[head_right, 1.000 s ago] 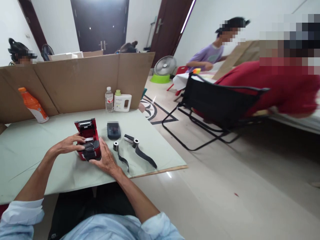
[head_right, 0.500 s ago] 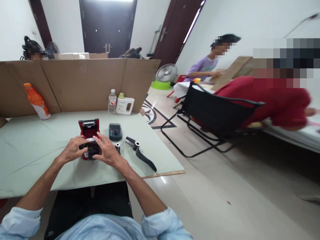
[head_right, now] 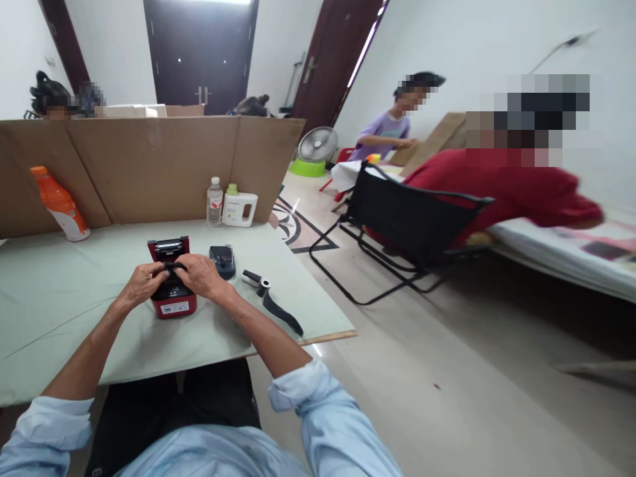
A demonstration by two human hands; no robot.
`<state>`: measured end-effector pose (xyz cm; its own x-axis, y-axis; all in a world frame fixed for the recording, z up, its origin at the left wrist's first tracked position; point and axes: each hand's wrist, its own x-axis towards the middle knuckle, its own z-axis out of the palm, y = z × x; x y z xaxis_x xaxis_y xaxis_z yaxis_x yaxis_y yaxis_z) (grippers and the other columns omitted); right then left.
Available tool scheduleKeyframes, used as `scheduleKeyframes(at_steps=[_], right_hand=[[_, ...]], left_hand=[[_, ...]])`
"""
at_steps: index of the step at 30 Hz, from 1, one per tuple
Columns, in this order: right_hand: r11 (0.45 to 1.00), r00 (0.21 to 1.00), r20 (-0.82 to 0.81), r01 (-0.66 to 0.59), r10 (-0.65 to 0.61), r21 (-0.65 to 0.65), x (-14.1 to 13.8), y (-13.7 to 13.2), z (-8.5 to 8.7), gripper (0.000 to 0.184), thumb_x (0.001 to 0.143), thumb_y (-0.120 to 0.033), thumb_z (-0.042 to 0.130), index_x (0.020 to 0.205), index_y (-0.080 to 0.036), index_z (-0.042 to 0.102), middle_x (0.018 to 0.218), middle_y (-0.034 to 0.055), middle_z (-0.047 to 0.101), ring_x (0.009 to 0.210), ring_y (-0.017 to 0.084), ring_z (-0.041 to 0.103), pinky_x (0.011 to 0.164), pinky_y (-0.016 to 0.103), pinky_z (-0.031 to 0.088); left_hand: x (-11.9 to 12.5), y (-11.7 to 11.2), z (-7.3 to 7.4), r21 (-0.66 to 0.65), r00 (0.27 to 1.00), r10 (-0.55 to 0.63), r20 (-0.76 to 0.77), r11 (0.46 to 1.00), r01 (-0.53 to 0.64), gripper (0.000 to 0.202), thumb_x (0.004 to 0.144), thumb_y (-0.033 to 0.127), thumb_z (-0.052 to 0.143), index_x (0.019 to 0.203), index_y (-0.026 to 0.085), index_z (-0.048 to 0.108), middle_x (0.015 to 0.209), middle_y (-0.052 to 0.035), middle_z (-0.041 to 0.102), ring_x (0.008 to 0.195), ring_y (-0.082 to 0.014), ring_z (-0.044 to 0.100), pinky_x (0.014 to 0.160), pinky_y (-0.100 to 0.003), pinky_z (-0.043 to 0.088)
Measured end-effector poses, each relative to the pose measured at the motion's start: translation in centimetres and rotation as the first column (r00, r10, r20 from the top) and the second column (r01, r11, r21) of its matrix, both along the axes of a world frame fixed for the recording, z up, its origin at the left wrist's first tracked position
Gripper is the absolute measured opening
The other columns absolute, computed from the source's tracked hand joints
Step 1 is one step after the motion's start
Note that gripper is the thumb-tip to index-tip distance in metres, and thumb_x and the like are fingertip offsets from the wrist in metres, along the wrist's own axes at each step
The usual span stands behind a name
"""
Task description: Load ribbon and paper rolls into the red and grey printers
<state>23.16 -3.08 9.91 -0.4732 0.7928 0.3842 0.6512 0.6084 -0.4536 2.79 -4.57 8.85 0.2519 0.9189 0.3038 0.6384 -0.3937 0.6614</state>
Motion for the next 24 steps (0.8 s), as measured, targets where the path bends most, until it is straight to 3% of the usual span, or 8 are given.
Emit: scheduleKeyframes(at_steps=[3, 6, 9, 11, 13, 16, 19, 24], right_hand=[[0.997, 0.996, -0.071, -0.057, 0.054, -0.047, 0.2, 1.2, 0.1, 0.015, 0.099, -0.022, 0.061, 0.093, -0.020, 0.075, 0.089, 0.0036, 0.076, 0.081, 0.018, 0.068, 0.075, 0.028, 0.046], [0.995, 0.971, -0.221, -0.095, 0.086, -0.027, 0.4, 1.8, -1.3, 0.011, 0.096, -0.021, 0.064, 0.092, -0.020, 0.074, 0.097, 0.0050, 0.075, 0.090, 0.019, 0.069, 0.085, 0.031, 0.051], [0.998, 0.927, -0.370, -0.056, 0.061, 0.025, 0.0, 1.4, -3.7, 0.004, 0.091, -0.021, 0.070, 0.093, -0.020, 0.073, 0.115, 0.0098, 0.072, 0.113, 0.023, 0.067, 0.103, 0.038, 0.050], [0.999, 0.895, -0.446, -0.028, 0.032, 0.015, -0.7, 0.7, -5.3, 0.005, 0.090, -0.022, 0.071, 0.095, -0.020, 0.072, 0.119, 0.0113, 0.071, 0.118, 0.024, 0.066, 0.107, 0.040, 0.050], [1.000, 0.864, -0.504, 0.000, -0.001, -0.001, -1.7, -0.1, -6.5, 0.005, 0.091, -0.023, 0.070, 0.096, -0.021, 0.071, 0.119, 0.0114, 0.070, 0.118, 0.024, 0.065, 0.108, 0.041, 0.050], [0.998, 0.832, -0.551, 0.065, -0.065, -0.020, -3.1, -1.0, -7.1, 0.006, 0.092, -0.022, 0.069, 0.097, -0.021, 0.070, 0.121, 0.0123, 0.070, 0.120, 0.024, 0.065, 0.111, 0.042, 0.049], [0.994, 0.824, -0.557, 0.104, -0.101, -0.026, -3.9, -1.1, -6.6, 0.006, 0.092, -0.021, 0.068, 0.098, -0.019, 0.069, 0.121, 0.0135, 0.071, 0.120, 0.024, 0.064, 0.111, 0.041, 0.049], [0.994, 0.823, -0.559, 0.102, -0.104, -0.035, -4.6, -0.6, -5.6, 0.006, 0.093, -0.020, 0.068, 0.099, -0.020, 0.069, 0.121, 0.0123, 0.072, 0.120, 0.023, 0.065, 0.111, 0.041, 0.049]], left_hand=[[-0.8, 0.1, -0.3, 0.065, 1.000, 0.030, 0.007, 0.997, -0.030, 0.014, 0.081, 0.031, 0.060, 0.082, 0.021, 0.069, 0.083, -0.0022, 0.072, 0.080, -0.0200, 0.064, 0.074, -0.031, 0.050], [-2.3, 0.5, -1.0, 0.202, 0.966, 0.248, 0.071, 0.945, -0.257, 0.016, 0.078, 0.031, 0.066, 0.090, 0.021, 0.071, 0.101, -0.0073, 0.072, 0.098, -0.0253, 0.067, 0.085, -0.037, 0.055], [-3.6, 1.7, -1.8, 0.056, 0.898, 0.407, 0.169, 0.905, -0.421, 0.048, 0.071, 0.034, 0.076, 0.116, 0.019, 0.068, 0.120, -0.0132, 0.070, 0.107, -0.0292, 0.068, 0.089, -0.042, 0.057], [-3.8, 3.1, -2.2, -0.116, 0.877, 0.422, 0.230, 0.907, -0.406, 0.063, 0.065, 0.033, 0.080, 0.124, 0.017, 0.064, 0.126, -0.0161, 0.069, 0.110, -0.0307, 0.068, 0.091, -0.044, 0.057], [-3.5, 4.7, -2.4, -0.201, 0.874, 0.384, 0.298, 0.920, -0.336, 0.056, 0.065, 0.032, 0.079, 0.117, 0.017, 0.065, 0.121, -0.0149, 0.072, 0.110, -0.0299, 0.068, 0.092, -0.043, 0.056], [-2.7, 6.6, -2.5, -0.203, 0.872, 0.331, 0.361, 0.940, -0.273, 0.037, 0.071, 0.037, 0.072, 0.101, 0.017, 0.066, 0.098, -0.0084, 0.074, 0.096, -0.0253, 0.068, 0.087, -0.038, 0.055], [-2.3, 7.5, -2.4, -0.138, 0.868, 0.382, 0.317, 0.924, -0.357, 0.030, 0.077, 0.041, 0.063, 0.095, 0.017, 0.065, 0.085, -0.0038, 0.070, 0.083, -0.0213, 0.065, 0.079, -0.033, 0.053], [-3.5, 7.4, -2.3, 0.039, 0.854, 0.497, 0.153, 0.860, -0.508, 0.024, 0.083, 0.040, 0.058, 0.096, 0.020, 0.063, 0.085, -0.0031, 0.068, 0.081, -0.0211, 0.062, 0.078, -0.031, 0.051]])
